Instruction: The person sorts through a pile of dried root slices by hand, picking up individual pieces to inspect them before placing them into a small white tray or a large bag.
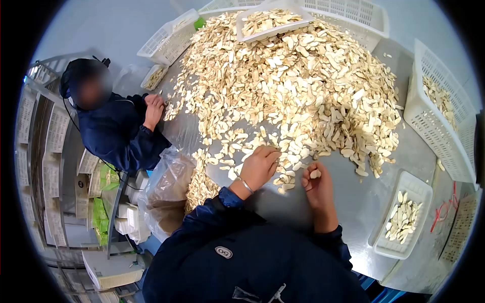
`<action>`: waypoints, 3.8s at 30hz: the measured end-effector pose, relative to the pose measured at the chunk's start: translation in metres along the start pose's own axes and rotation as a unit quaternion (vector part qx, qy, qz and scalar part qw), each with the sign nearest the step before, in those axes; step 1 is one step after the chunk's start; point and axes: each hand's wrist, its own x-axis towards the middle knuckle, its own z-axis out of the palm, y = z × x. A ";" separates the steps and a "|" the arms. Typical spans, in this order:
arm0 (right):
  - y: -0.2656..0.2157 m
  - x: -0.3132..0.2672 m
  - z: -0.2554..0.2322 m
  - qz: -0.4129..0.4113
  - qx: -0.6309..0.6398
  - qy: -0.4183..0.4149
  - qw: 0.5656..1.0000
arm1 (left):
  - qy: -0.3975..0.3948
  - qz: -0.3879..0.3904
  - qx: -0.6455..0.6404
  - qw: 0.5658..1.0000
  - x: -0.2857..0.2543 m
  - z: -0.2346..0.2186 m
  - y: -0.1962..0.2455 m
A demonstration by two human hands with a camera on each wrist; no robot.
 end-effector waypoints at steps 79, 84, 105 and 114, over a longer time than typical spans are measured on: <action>-0.001 -0.001 -0.002 -0.054 -0.105 0.051 0.992 | -0.071 -0.111 -0.175 0.976 0.032 0.009 0.016; 0.000 -0.002 -0.002 -0.052 -0.099 0.004 0.994 | 0.031 -0.051 -0.083 0.995 0.036 0.016 -0.003; 0.000 -0.004 0.000 -0.026 -0.192 -0.013 0.981 | -0.018 -0.013 0.026 0.999 0.031 0.027 0.002; 0.002 -0.002 -0.004 -0.020 -0.211 -0.021 0.977 | -0.001 -0.040 -0.081 0.996 0.032 0.018 0.004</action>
